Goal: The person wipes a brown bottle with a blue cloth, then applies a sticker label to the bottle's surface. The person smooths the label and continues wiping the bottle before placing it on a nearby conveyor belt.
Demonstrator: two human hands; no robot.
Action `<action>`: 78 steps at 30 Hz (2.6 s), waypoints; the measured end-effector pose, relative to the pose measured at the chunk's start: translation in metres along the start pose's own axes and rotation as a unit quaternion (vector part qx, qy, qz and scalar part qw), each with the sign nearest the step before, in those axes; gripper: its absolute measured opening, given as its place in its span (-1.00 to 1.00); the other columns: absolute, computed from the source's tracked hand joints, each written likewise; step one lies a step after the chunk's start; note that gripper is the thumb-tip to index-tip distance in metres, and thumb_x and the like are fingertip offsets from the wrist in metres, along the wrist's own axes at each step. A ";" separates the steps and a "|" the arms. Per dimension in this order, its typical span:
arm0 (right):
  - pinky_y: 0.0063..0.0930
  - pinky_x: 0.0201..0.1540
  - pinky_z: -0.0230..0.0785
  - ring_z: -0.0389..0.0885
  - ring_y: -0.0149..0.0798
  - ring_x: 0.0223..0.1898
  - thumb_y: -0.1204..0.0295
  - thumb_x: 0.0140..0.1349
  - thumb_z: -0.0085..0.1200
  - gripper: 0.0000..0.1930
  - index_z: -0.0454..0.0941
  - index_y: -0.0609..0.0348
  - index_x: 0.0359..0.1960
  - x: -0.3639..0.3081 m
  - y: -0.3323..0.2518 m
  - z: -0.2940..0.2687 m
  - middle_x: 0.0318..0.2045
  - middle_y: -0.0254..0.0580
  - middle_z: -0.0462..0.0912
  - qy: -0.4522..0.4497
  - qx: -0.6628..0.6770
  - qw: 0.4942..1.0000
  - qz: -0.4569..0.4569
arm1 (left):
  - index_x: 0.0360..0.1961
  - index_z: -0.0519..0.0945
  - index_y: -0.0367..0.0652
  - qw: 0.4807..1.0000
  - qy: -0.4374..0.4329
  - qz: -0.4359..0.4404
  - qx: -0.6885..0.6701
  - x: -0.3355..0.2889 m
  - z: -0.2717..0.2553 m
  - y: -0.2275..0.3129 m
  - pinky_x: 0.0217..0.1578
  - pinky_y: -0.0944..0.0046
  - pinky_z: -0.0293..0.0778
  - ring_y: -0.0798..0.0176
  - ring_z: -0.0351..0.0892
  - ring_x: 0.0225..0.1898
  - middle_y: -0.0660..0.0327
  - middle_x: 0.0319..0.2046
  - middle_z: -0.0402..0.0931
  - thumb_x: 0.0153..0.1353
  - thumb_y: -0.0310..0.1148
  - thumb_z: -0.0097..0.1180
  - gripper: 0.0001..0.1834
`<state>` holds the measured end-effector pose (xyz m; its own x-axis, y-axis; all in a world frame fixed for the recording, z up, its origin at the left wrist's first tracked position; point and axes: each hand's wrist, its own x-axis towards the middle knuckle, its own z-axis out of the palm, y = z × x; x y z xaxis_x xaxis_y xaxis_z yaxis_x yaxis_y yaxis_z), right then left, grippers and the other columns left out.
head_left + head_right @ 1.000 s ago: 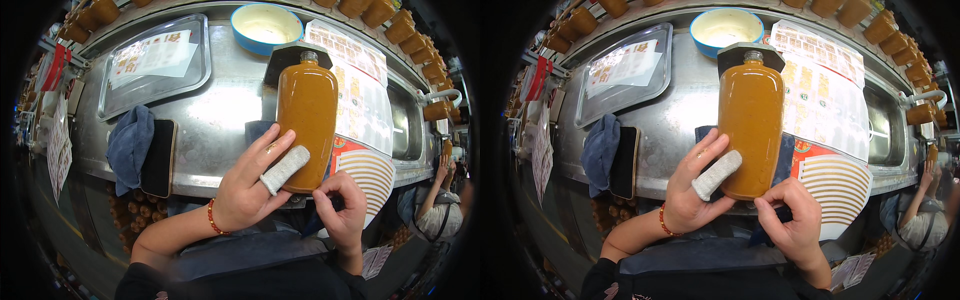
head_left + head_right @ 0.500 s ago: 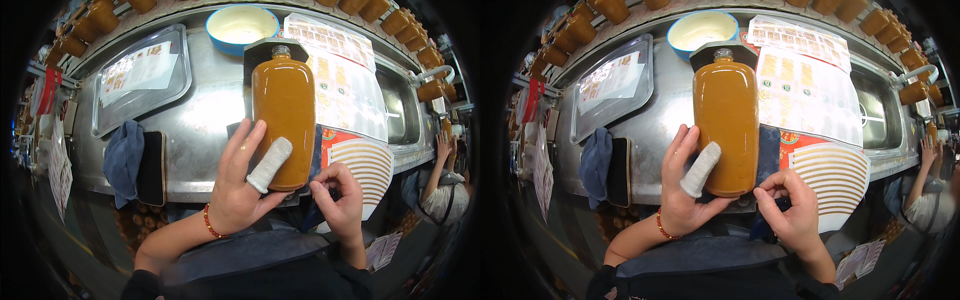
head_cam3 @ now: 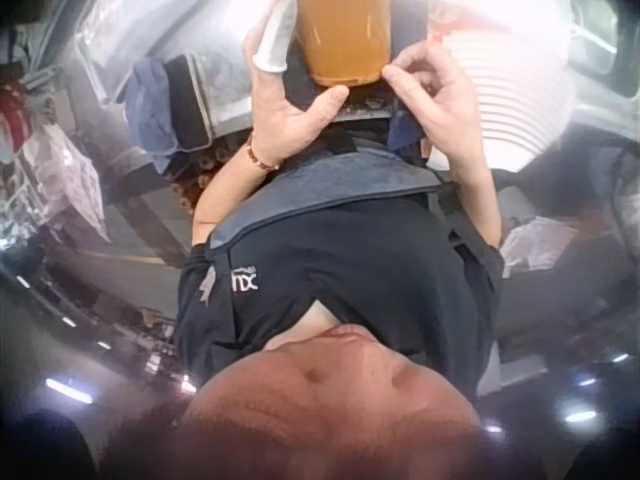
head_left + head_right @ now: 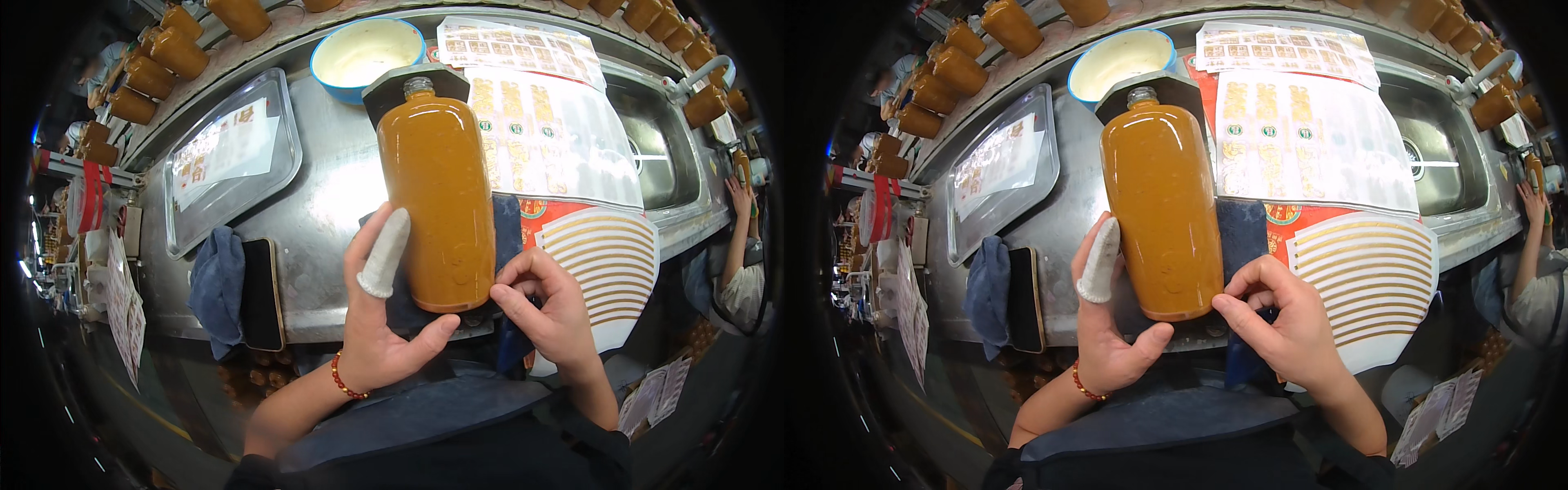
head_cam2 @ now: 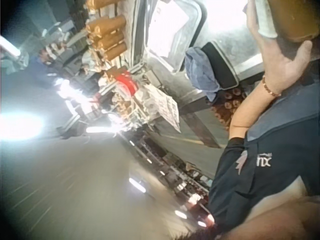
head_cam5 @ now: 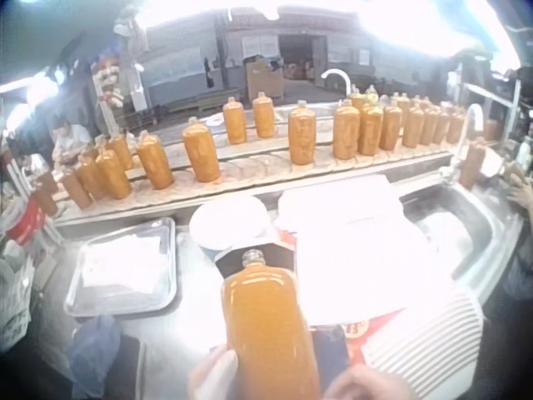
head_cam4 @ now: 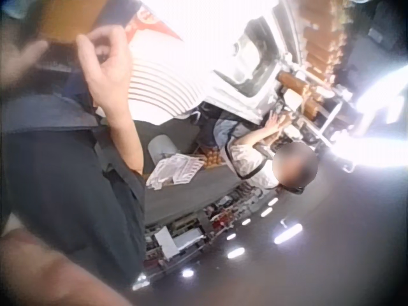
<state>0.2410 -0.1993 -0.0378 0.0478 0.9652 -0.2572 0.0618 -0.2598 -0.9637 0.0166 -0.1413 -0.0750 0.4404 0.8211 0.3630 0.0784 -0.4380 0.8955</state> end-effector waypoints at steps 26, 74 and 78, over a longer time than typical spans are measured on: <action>-0.69 -0.35 0.36 0.55 -0.59 -0.42 0.53 0.36 0.26 -0.85 0.50 0.29 -0.22 0.001 0.000 -0.005 -0.35 -0.32 0.59 -0.001 0.001 1.000 -0.016 | 0.01 0.70 -0.02 0.878 0.027 0.276 0.391 -0.014 0.012 0.001 0.10 0.17 0.66 0.20 0.52 0.23 0.29 0.15 0.54 0.29 -0.34 0.31 -0.73; -0.49 -0.09 0.56 0.72 -0.28 -0.10 -0.08 0.04 0.50 -0.14 0.54 0.35 0.22 0.151 -0.075 -0.033 -0.04 -0.05 0.71 -0.281 0.005 0.959 0.046 | 0.01 0.51 0.11 0.887 -0.130 0.303 0.324 0.010 -0.053 0.028 0.11 -0.16 0.54 -0.11 0.42 0.31 0.18 0.28 0.45 0.14 -0.13 0.46 -0.53; -0.36 -0.05 0.59 0.75 -0.19 -0.14 -0.18 -0.07 0.52 -0.07 0.60 0.45 0.11 0.130 -0.100 -0.021 -0.10 0.01 0.73 -0.198 -0.087 0.976 -0.019 | -0.02 0.50 0.14 0.887 -0.154 0.301 0.314 0.018 -0.047 0.033 0.16 -0.23 0.51 -0.18 0.39 0.34 0.14 0.29 0.44 0.08 -0.14 0.49 -0.50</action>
<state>0.2622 -0.0482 0.0267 -0.3453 0.9008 -0.2632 0.2265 -0.1922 -0.9549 -0.0153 -0.1234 -0.0270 0.7872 0.2724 0.5533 0.1866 -0.9603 0.2073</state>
